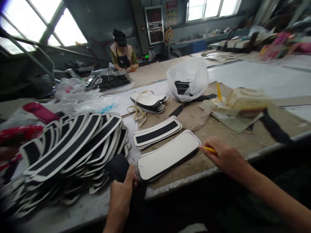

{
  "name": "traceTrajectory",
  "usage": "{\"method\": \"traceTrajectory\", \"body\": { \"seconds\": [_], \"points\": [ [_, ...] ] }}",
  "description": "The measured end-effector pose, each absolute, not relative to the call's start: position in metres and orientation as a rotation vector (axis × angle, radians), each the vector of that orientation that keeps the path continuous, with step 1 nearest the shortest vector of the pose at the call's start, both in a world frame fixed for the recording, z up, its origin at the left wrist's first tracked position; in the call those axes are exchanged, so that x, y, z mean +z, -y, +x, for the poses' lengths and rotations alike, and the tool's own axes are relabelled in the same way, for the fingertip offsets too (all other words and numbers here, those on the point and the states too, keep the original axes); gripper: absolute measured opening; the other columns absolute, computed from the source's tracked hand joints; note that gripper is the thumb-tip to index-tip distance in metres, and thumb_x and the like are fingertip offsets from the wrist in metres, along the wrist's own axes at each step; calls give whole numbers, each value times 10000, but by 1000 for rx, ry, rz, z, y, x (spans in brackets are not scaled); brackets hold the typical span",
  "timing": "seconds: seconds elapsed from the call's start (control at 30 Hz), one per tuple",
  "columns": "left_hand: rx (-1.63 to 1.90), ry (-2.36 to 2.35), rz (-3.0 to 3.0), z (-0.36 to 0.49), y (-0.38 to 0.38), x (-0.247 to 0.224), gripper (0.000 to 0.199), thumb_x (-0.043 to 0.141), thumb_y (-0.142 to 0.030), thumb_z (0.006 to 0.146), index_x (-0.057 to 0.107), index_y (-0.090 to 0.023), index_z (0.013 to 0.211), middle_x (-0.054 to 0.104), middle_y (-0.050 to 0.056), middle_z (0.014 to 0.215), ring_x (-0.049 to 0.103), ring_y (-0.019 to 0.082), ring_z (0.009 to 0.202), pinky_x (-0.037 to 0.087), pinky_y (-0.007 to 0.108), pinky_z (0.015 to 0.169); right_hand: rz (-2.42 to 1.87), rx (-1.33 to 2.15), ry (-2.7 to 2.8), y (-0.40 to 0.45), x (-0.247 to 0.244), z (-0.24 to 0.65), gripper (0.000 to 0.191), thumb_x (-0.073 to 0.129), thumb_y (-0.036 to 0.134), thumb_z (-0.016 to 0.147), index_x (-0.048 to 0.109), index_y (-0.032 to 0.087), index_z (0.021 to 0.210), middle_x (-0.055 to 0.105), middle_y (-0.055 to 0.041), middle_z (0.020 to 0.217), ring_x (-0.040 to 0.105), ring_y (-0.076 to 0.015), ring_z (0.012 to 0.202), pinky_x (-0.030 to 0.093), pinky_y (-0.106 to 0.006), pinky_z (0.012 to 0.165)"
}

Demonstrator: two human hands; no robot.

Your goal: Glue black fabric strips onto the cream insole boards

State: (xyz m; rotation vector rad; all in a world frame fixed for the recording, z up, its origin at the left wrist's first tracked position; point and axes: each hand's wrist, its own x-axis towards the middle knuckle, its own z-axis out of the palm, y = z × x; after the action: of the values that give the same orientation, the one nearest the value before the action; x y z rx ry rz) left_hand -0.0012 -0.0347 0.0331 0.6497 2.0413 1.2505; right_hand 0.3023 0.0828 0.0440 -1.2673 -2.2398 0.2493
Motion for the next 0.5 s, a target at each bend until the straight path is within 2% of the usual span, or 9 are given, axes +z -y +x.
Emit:
{"method": "traceTrajectory", "body": {
  "seconds": [0.1, 0.2, 0.27, 0.33, 0.4, 0.5],
  "points": [
    [1341, -1939, 572, -3, 47, 41, 438, 573, -528, 774, 569, -163, 532, 501, -11, 466, 450, 121, 473, 351, 261, 509, -1232, 455, 2234, -67, 57, 295, 304, 498, 465, 853, 521, 247, 641, 491, -1, 520, 468, -144, 423, 402, -284, 448],
    [1448, -1680, 520, 2, 59, 54, 318, 590, -449, 793, 624, -152, 683, 554, -10, 545, 458, 108, 493, 359, 241, 504, -1107, 796, 2213, -48, 77, 265, 346, 479, 444, 865, 505, 253, 577, 459, 7, 474, 447, -136, 385, 387, -264, 381],
    [1455, -1559, 515, 8, 65, 64, 284, 610, -424, 789, 636, -147, 734, 590, 5, 591, 484, 109, 519, 381, 237, 526, -1005, 1004, 2203, -36, 90, 234, 309, 487, 425, 863, 567, 250, 621, 521, 6, 510, 501, -138, 434, 424, -248, 414],
    [1425, -1477, 545, 17, 71, 72, 288, 623, -412, 785, 640, -133, 713, 608, 22, 600, 500, 110, 530, 398, 237, 546, -951, 1154, 2164, -26, 97, 199, 254, 518, 404, 853, 623, 234, 696, 604, -3, 616, 573, -143, 556, 477, -246, 538],
    [1391, -1422, 557, 24, 75, 77, 302, 640, -407, 774, 647, -117, 687, 613, 35, 584, 504, 108, 519, 398, 234, 539, -947, 1393, 2065, -20, 96, 169, 184, 582, 387, 810, 618, 214, 762, 643, -6, 686, 612, -147, 637, 496, -249, 604],
    [1364, -1366, 493, 33, 79, 76, 302, 688, -396, 732, 658, -103, 665, 616, 42, 554, 504, 102, 491, 385, 226, 512, -965, 1978, 1748, -13, 85, 141, 233, 633, 410, 758, 505, 216, 767, 537, 73, 481, 561, -129, 434, 452, -230, 431]
  ]
}}
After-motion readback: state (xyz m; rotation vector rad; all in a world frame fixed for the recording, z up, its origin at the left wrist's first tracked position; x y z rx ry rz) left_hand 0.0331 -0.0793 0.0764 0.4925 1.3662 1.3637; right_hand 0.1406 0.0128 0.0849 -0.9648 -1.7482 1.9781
